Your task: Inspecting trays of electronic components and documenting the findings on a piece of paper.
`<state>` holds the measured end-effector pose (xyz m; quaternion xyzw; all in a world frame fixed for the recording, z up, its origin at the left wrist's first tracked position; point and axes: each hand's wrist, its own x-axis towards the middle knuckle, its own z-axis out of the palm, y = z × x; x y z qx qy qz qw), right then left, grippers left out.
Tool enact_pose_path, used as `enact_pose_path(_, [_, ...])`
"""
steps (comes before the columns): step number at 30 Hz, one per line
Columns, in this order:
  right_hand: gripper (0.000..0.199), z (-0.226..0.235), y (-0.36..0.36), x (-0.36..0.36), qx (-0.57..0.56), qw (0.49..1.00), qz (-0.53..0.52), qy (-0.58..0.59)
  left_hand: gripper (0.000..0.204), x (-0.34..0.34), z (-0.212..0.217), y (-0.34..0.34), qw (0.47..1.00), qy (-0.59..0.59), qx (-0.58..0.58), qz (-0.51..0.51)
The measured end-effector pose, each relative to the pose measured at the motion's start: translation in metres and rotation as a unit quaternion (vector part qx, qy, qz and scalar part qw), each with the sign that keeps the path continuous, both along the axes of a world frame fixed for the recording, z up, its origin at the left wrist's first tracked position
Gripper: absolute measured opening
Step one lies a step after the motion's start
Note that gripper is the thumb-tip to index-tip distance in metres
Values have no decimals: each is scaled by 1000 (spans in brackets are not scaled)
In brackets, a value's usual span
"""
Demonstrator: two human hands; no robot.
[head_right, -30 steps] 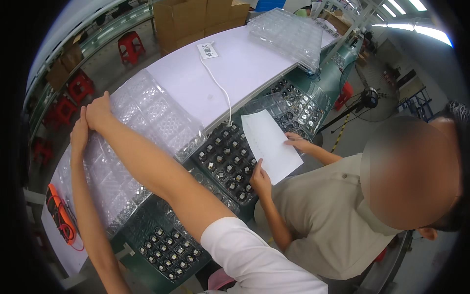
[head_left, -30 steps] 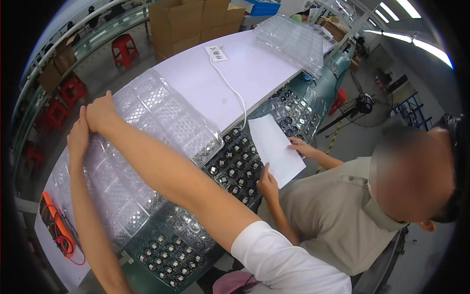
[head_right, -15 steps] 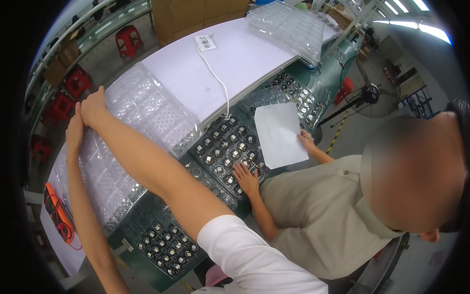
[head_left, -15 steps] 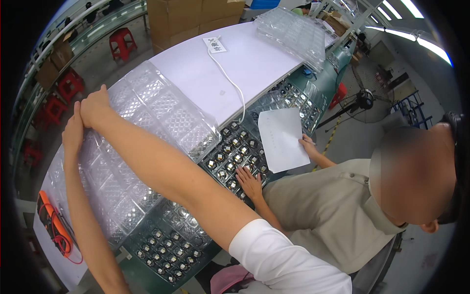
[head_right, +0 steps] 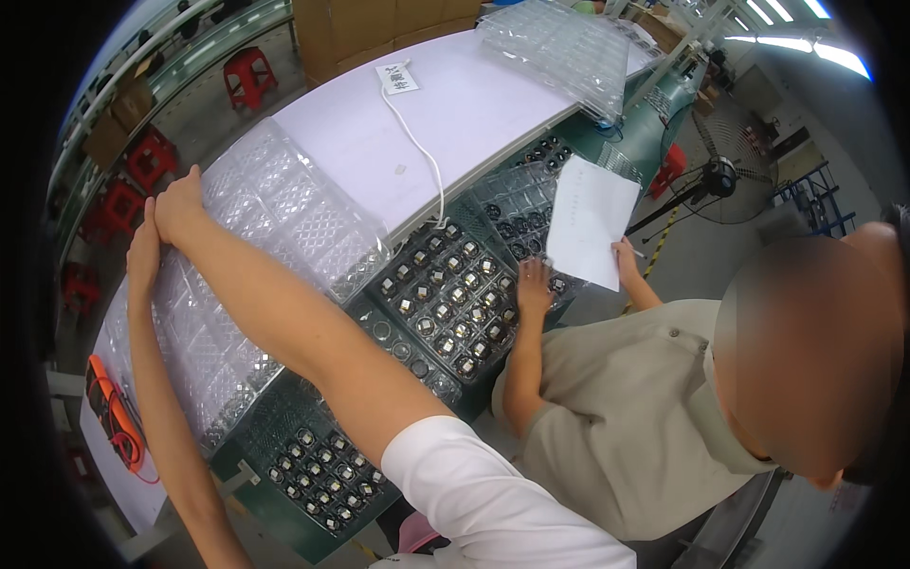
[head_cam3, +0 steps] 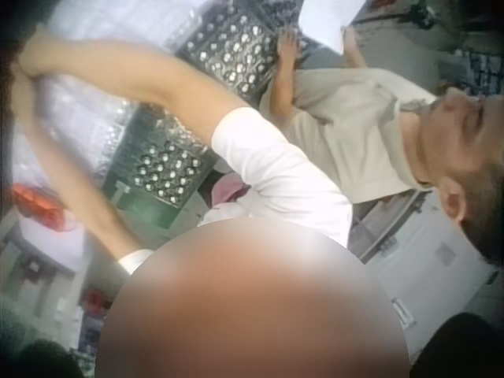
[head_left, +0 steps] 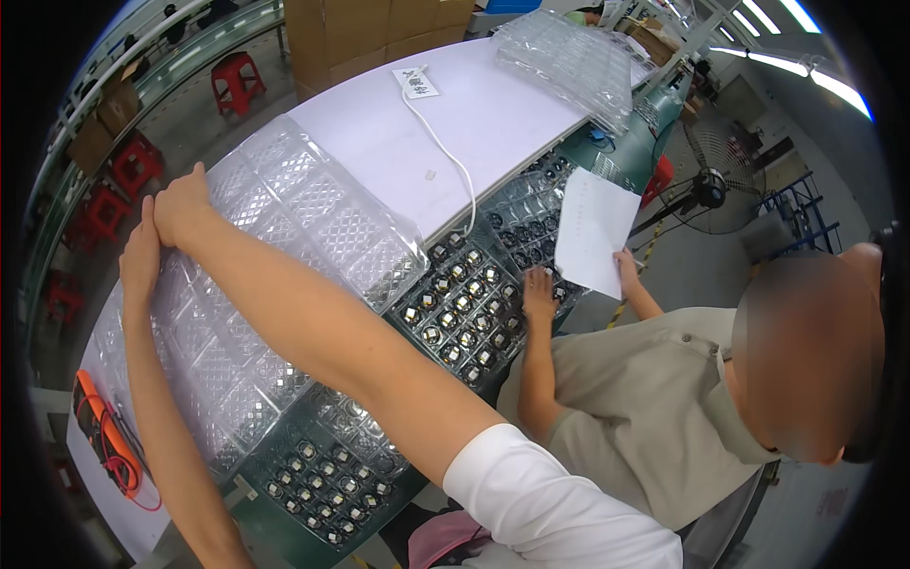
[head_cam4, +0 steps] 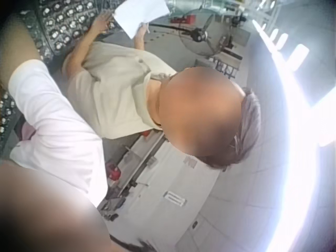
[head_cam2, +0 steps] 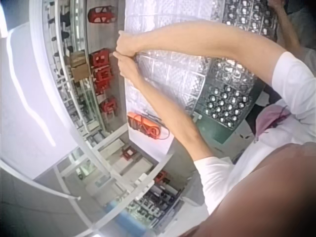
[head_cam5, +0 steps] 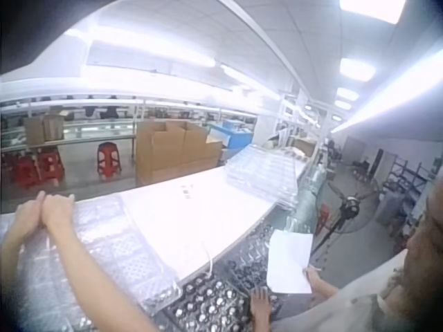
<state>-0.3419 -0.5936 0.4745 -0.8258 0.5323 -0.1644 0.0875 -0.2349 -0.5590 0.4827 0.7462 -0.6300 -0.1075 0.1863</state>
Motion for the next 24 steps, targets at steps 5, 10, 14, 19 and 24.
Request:
enact_pose_path(5, [31, -1, -1, -2, -2, 1000, -3, -3, 72, -8, 5, 2, 1000, -3, 15, 18])
enact_pose_path(10, [31, 0, 0, 0, -4, 1000, 0, -9, 72, -1, 2, 0, 1000, -6, 8, 16])
enact_pose_path(14, [32, 0, 0, 1, -1, 1000, -2, -7, 72, 0, 1, -1, 1000, -7, 9, 13])
enact_pose_path(19, [32, 0, 1, 0, 6, 1000, 3, -8, 71, 2, 0, -3, 1000, -19, 17, 14])
enact_pose_path(24, [33, 1, 2, -1, 4, 1000, 1, -11, 68, -1, 2, 1, 1000, -21, 21, 8])
